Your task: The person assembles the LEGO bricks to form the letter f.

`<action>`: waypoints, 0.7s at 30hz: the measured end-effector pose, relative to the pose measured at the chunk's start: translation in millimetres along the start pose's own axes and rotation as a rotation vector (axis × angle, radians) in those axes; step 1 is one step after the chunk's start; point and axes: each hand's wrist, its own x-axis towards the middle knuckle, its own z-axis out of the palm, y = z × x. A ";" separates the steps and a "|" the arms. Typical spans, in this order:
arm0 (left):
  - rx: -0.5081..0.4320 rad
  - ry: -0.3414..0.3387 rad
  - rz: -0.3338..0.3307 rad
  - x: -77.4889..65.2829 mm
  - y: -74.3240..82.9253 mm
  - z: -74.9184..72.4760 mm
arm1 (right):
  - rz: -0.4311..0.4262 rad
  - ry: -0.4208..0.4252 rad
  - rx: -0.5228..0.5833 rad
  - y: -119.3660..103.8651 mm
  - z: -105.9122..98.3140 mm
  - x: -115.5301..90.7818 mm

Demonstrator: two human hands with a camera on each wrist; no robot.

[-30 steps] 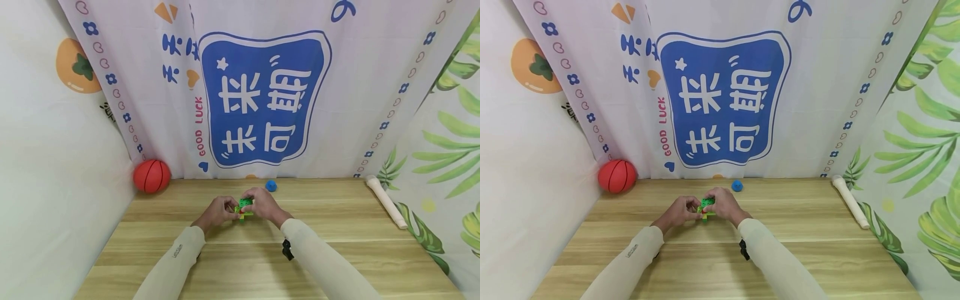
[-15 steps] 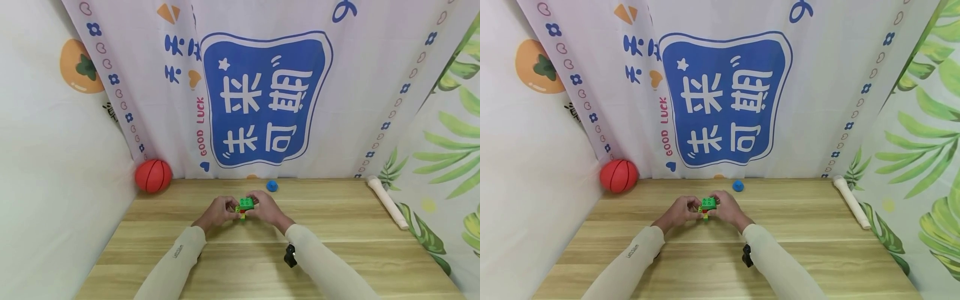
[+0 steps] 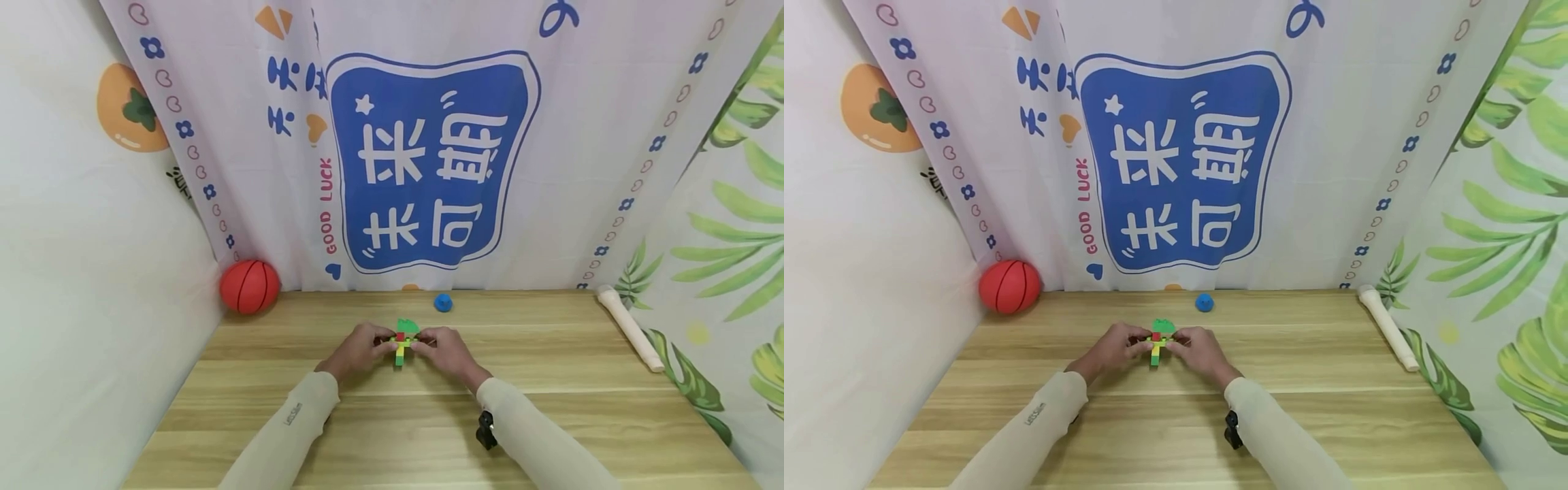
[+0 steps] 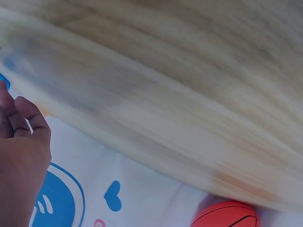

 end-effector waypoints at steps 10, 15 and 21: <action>0.116 0.019 0.058 -5.7 -0.3 7.0 | 0.012 -0.034 -0.023 4.5 5.4 -2.0; 0.154 0.010 0.043 -9.6 -1.9 10.5 | -0.020 -0.040 -0.044 5.5 7.9 -4.9; 0.195 0.011 0.066 -12.6 -2.7 12.8 | -0.050 -0.032 -0.065 3.2 8.7 -6.9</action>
